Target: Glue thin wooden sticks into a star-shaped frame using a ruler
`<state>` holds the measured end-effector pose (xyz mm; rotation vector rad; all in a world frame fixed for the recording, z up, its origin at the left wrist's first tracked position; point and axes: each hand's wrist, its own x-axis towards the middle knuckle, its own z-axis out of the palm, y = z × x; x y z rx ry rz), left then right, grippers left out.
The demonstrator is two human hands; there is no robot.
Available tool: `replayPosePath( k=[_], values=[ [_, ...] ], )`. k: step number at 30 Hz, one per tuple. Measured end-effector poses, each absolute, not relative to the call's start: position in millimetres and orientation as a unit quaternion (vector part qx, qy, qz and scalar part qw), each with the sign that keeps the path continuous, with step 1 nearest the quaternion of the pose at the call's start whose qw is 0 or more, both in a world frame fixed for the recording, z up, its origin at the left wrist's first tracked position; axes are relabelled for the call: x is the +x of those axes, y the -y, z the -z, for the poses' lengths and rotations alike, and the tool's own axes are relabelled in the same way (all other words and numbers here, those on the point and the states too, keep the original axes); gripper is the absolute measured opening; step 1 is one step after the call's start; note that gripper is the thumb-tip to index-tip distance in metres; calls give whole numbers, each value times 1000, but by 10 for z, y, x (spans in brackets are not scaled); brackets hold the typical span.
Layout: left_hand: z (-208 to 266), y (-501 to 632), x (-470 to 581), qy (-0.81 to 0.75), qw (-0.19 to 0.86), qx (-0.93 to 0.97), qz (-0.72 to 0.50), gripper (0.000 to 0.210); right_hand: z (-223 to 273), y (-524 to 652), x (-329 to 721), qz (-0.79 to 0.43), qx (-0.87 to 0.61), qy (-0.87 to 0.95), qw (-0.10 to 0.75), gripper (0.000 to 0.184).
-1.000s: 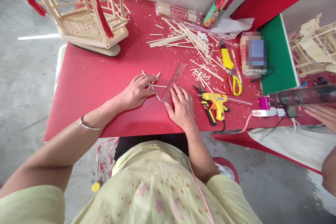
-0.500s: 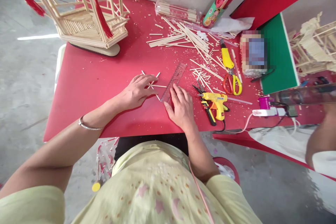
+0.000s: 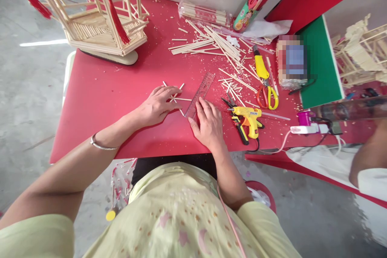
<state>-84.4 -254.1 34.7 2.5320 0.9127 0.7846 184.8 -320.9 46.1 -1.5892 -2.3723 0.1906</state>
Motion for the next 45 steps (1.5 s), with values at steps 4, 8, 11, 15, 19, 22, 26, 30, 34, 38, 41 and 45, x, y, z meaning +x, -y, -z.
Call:
replayPosePath(
  k=[4,8,11,15,19,22,26,30,34,38,41,45],
  values=[
    [-367,2548,-836,-321,166,890,-277,40,-452,3208,1852,-71,-551,820,142,65],
    [-368,2550,-832,-328,182,885,-277,39,-439,3208,1860,-70,-549,821,142,66],
    [-362,2547,-835,-328,183,885,-276,39,-438,3207,1863,-65,-547,822,142,65],
    [-364,2544,-836,-325,182,886,-276,40,-443,3202,1860,-61,-545,825,140,65],
    [-372,2549,-832,-327,187,883,-281,40,-449,3199,1857,-64,-546,824,141,65],
    [-373,2553,-832,-329,183,884,-276,41,-451,3199,1856,-67,-546,823,139,65],
    [-370,2552,-837,-325,167,890,-271,43,-446,3204,1857,-60,-546,824,135,65],
    [-364,2548,-839,-320,164,892,-276,41,-444,3205,1859,-51,-546,826,133,64],
    [-360,2546,-836,-324,174,887,-278,38,-447,3202,1858,-58,-547,825,133,64],
    [-365,2547,-830,-323,173,888,-280,40,-450,3201,1853,-55,-547,825,131,64],
    [-365,2547,-829,-323,166,889,-279,41,-452,3201,1851,-53,-547,825,129,64],
    [-353,2546,-837,-323,161,892,-273,41,-456,3200,1851,-53,-548,825,128,64]
  ],
)
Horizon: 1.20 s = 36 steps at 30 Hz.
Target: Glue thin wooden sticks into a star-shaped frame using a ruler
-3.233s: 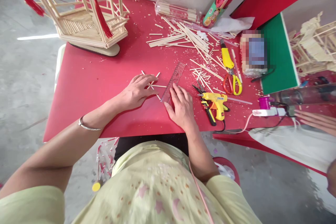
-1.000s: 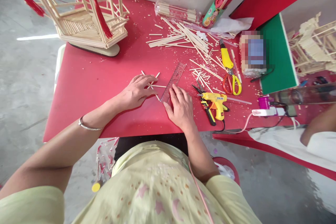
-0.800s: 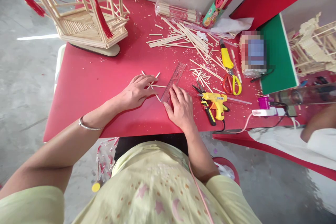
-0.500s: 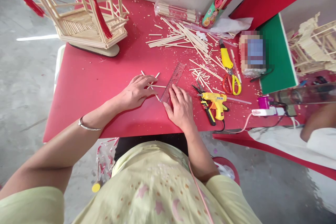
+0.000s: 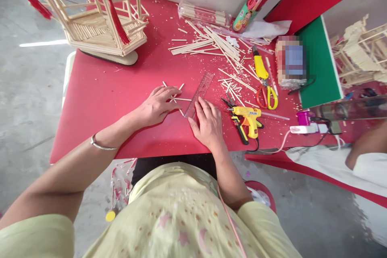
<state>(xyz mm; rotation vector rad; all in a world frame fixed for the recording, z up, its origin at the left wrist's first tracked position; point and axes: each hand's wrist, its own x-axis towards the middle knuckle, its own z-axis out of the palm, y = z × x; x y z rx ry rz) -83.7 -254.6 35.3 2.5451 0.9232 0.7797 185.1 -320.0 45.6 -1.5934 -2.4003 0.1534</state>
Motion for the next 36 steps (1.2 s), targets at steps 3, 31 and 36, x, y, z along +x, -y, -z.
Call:
replayPosePath(
  k=[3,31,36],
  values=[
    [-347,2547,-843,-321,160,892,-274,41,-461,3200,1849,-51,-546,826,130,63],
    [-359,2546,-844,-322,175,889,-275,40,-446,3202,1856,-56,-548,825,127,65],
    [-362,2549,-841,-322,173,890,-271,41,-450,3207,1856,-62,-548,824,130,65]
  ],
)
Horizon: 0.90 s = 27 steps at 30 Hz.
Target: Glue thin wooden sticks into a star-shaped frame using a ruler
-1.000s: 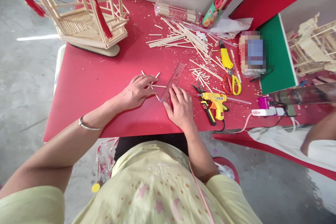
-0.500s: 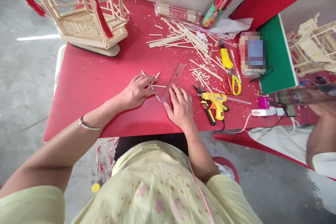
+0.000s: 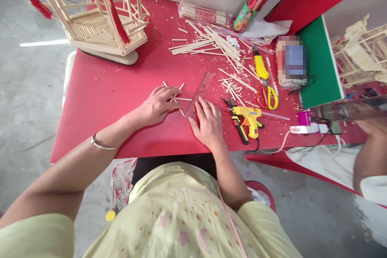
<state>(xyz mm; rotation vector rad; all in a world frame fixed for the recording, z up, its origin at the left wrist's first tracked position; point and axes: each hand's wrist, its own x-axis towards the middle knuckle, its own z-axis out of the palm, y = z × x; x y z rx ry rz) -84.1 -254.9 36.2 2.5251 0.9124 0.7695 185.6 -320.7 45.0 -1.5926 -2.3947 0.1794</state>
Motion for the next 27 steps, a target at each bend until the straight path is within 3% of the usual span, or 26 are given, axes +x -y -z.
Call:
replayPosePath(
  k=[27],
  values=[
    [-352,2546,-844,-325,183,885,-277,40,-436,3202,1858,-53,-547,825,136,65]
  ],
)
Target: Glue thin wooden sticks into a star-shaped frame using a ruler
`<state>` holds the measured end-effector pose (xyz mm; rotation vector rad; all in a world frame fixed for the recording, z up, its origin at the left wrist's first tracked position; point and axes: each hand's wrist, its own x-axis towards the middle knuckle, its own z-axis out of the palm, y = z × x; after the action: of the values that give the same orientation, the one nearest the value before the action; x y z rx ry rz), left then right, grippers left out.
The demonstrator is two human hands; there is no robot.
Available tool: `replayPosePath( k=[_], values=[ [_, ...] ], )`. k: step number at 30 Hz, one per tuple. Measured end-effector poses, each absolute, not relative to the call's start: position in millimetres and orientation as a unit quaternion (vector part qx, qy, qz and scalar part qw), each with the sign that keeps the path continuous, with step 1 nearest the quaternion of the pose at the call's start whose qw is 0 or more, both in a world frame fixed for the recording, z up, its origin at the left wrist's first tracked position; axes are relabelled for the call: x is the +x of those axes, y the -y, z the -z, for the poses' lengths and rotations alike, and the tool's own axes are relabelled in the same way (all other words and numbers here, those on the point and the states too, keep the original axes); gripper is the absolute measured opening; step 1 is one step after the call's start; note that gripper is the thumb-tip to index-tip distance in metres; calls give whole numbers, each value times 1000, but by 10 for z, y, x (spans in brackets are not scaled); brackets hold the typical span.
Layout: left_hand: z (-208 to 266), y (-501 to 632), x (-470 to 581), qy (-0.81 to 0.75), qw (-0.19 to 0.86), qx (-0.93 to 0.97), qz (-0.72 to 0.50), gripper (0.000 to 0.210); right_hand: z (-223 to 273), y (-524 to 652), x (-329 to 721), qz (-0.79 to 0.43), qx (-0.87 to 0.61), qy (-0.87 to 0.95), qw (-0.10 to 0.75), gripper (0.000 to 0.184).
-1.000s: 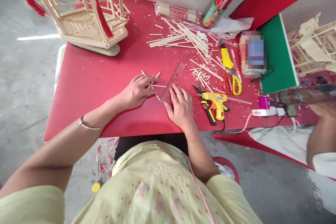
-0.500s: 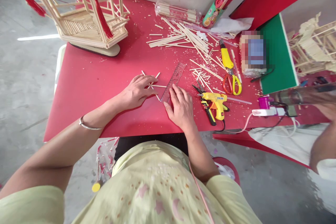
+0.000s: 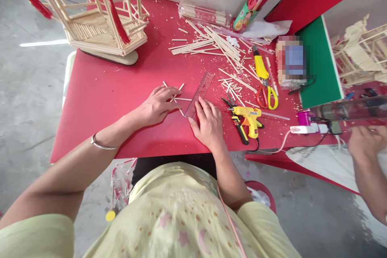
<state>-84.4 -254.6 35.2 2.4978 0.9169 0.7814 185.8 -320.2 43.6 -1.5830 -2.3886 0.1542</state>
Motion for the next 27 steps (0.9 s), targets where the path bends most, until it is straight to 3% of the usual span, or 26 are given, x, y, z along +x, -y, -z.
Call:
replayPosePath(
  k=[27],
  values=[
    [-350,2543,-845,-324,174,890,-270,41,-458,3199,1852,-61,-547,824,134,65]
  ],
)
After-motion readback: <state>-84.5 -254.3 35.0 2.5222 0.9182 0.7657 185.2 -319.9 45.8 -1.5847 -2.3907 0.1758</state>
